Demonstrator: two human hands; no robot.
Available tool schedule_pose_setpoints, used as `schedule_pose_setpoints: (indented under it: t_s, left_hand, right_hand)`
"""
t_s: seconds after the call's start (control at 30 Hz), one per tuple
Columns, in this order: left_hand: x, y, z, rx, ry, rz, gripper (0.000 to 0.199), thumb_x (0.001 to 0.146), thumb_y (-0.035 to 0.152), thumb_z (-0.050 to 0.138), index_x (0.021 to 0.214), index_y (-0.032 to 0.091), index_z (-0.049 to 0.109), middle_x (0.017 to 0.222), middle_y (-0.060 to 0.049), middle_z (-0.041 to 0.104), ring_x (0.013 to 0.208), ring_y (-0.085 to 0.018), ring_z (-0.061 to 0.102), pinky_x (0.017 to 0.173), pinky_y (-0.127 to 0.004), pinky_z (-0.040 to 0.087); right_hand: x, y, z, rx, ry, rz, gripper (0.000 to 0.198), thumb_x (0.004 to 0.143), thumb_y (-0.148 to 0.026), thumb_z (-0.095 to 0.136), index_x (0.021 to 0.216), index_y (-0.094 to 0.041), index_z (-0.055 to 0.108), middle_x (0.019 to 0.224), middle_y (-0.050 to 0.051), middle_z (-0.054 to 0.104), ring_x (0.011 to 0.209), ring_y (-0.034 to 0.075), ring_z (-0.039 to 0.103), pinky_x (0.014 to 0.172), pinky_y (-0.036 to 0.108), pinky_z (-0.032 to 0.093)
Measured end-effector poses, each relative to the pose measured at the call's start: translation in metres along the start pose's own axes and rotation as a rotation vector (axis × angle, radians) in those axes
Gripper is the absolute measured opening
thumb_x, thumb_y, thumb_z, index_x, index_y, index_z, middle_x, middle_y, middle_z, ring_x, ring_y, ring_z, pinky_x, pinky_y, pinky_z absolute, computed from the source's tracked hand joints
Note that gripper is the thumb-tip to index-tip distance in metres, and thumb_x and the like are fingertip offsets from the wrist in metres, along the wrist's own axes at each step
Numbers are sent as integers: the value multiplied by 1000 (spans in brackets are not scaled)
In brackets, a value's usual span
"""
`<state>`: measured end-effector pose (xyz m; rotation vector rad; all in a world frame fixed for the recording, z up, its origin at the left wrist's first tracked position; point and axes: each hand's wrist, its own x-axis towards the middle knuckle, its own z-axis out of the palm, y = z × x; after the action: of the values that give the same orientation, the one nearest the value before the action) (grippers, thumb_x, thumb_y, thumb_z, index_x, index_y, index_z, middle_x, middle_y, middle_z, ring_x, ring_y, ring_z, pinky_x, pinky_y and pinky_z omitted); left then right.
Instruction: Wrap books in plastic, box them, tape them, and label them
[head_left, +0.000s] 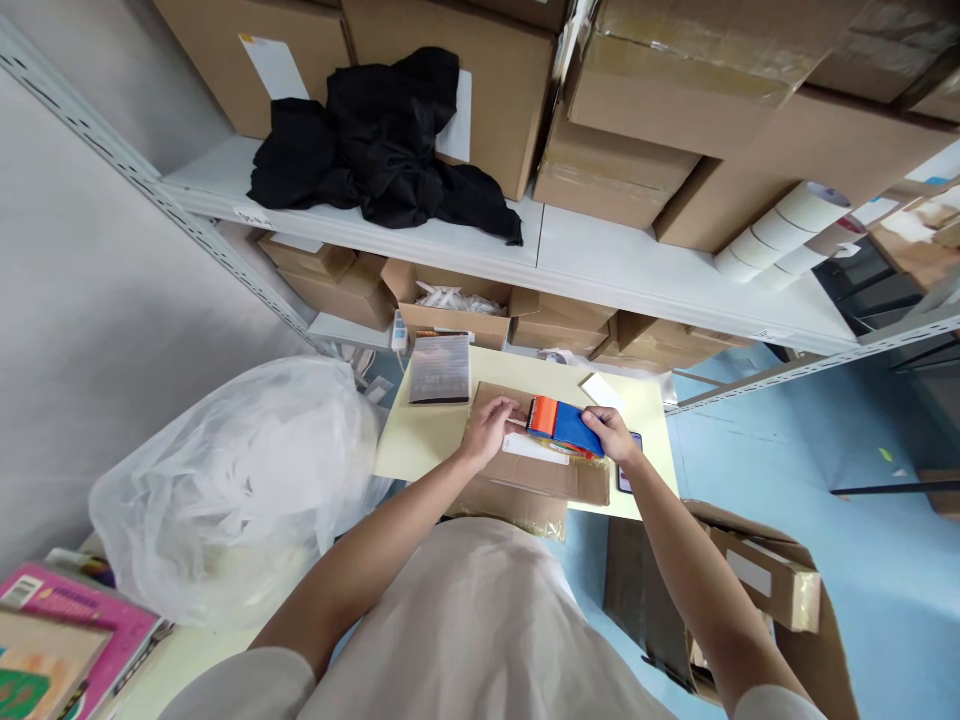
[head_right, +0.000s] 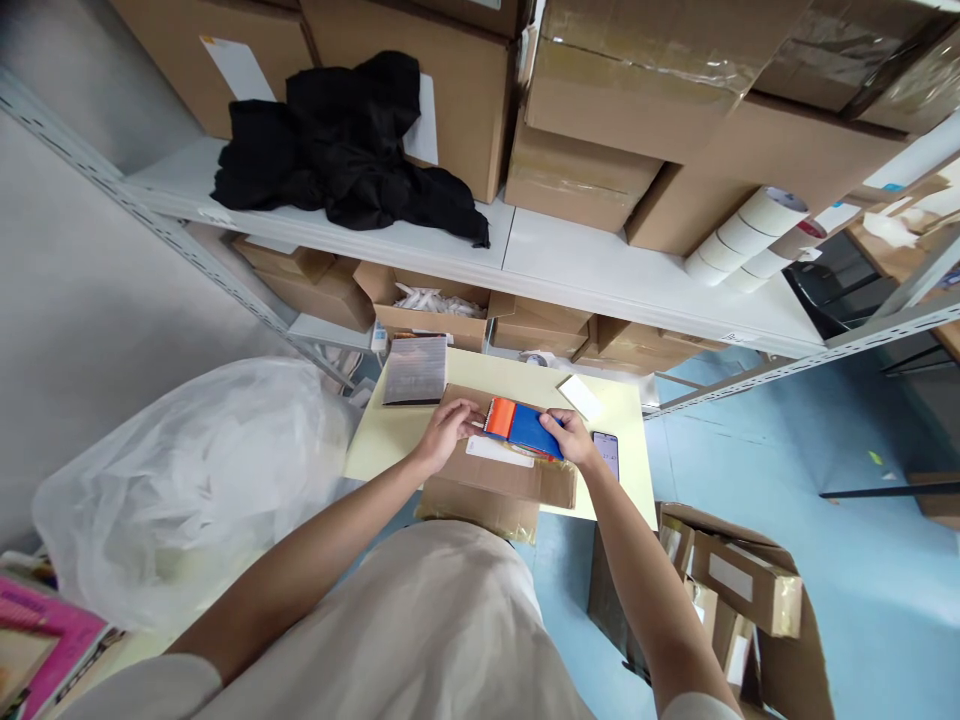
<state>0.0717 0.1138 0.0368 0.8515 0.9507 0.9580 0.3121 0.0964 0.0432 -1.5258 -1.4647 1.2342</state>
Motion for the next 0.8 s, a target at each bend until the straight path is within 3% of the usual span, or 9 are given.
schedule_pose_setpoints:
  t_s: [0.13,0.2,0.47,0.57,0.8]
  left_hand:
    - [4,2,1,1,67,-86,31,67,45,75,71,19,58,70,-3,67,68,-19,66,69,-35,53]
    - [8,1,0,40,84,-85,28,67,42,75,68,19,58,67,-2,67,65,-18,66,68,-35,53]
    - [11,-14,-14,198,126,76,21,72,37,68,67,18,60,63,-2,67,55,-16,64,58,-29,52]
    - [10,-12,-34,198,167,106,25,72,41,68,69,17,60,63,-2,68,52,-14,62,56,-27,50]
    - [14,-3,-104,257,333,121,36,65,49,73,70,16,62,63,-2,68,51,-11,59,57,-25,47]
  right_hand:
    - [-3,-1,0,-51,8,-34,55,72,-69,56,51,-20,42,51,-5,32,49,9,28,47,24,24]
    - [-4,-3,0,-72,21,-49,54,73,-68,56,52,-20,43,52,-5,33,50,9,28,47,24,25]
    - [-6,-16,2,-138,-37,-26,55,73,-66,58,51,-19,42,50,-5,34,48,8,30,45,23,24]
    - [-9,-22,-7,-177,-34,27,55,72,-67,59,52,-18,45,49,-4,37,48,8,31,45,23,25]
    - [-18,-28,-42,-262,-13,158,54,70,-67,60,55,-16,54,49,-2,46,48,9,37,46,24,32]
